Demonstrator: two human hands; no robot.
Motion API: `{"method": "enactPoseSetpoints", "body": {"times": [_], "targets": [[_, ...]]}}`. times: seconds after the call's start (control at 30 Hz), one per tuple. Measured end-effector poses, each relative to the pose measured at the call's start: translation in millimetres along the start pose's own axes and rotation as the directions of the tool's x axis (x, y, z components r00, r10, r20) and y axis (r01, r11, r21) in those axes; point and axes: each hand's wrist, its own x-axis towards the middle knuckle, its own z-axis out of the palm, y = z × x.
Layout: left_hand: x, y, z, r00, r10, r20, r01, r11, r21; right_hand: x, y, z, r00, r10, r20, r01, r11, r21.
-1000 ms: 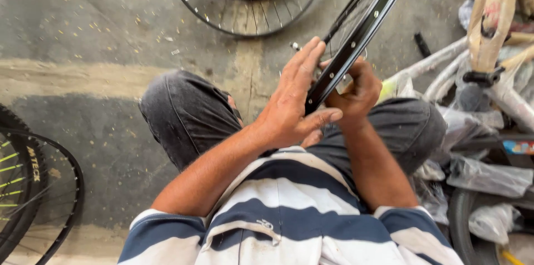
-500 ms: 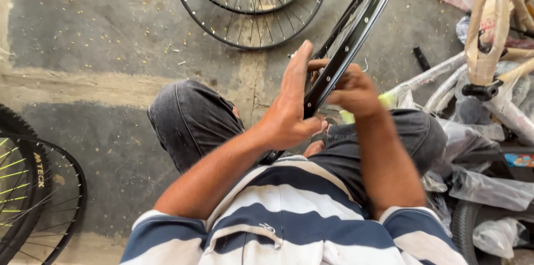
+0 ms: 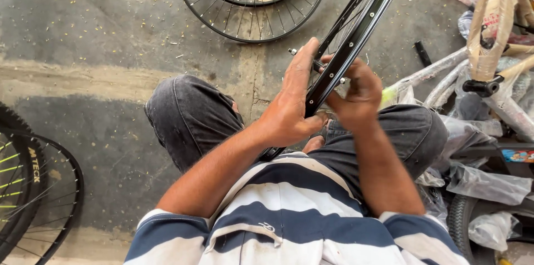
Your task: The person sits on the floor with a bicycle rim across their lap and laces a wheel, inserting spokes through the rim holes and threading spoke nipples into the rim by hand. They rotate the rim as they work around it, tightening nipples with their fingers.
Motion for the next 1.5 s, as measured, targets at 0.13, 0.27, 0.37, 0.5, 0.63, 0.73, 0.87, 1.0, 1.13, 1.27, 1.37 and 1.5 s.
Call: {"method": "enactPoseSetpoints", "body": {"times": [0.13, 0.27, 0.37, 0.5, 0.63, 0.73, 0.87, 1.0, 1.13, 1.27, 1.37, 1.5], "targets": [[-2, 3, 1, 1.000, 0.011, 0.013, -0.011, 1.000, -0.003, 16, 6, -50, 0.969, 0.194, 0.154, -0.245, 0.845, 0.475], [-2, 6, 9, 0.999, 0.032, 0.014, -0.032, 0.999, 0.006, 25, 9, -66, 0.823, 0.305, 0.479, -0.548, 0.646, 0.532], [-1, 8, 8, 1.000, 0.023, 0.021, -0.024, 0.999, 0.028, 15, 8, -47, 0.859, 0.379, 0.343, -0.499, 0.766, 0.405], [0, 10, 4, 0.999, -0.023, 0.045, 0.025, 0.999, -0.043, -4, 4, -14, 0.971, -0.076, -0.228, 0.027, 0.977, -0.210], [1, 11, 7, 0.998, -0.041, 0.057, 0.045, 0.998, -0.054, 4, -2, -19, 0.999, 0.044, -0.026, -0.048, 0.982, -0.182], [-1, 11, 11, 0.998, 0.054, 0.018, -0.055, 0.994, 0.098, 22, -8, -37, 0.910, 0.230, 0.346, -0.290, 0.948, 0.132], [-2, 9, 10, 0.999, 0.054, -0.002, -0.053, 0.986, 0.158, 31, -10, -32, 0.895, 0.275, 0.351, -0.312, 0.949, 0.052], [-3, 9, 8, 0.999, 0.042, -0.001, -0.041, 0.983, 0.179, 20, -5, 1, 0.950, -0.311, -0.022, 0.259, 0.828, -0.498], [-3, 9, 10, 1.000, 0.024, -0.009, -0.023, 0.990, 0.141, 12, -5, 20, 0.960, -0.255, -0.112, 0.189, 0.892, -0.410], [-6, 4, 8, 0.997, 0.071, -0.005, -0.070, 0.995, 0.077, 10, -9, 15, 0.951, -0.266, -0.159, 0.136, 0.819, -0.557], [-18, 1, 4, 0.992, 0.126, 0.000, -0.126, 0.992, 0.033, 4, -2, 7, 0.911, -0.317, -0.264, 0.160, 0.862, -0.481], [-41, 1, 3, 0.988, 0.142, 0.058, -0.142, 0.990, 0.008, -6, 17, 1, 0.895, -0.247, -0.372, 0.190, 0.965, -0.183]]}}
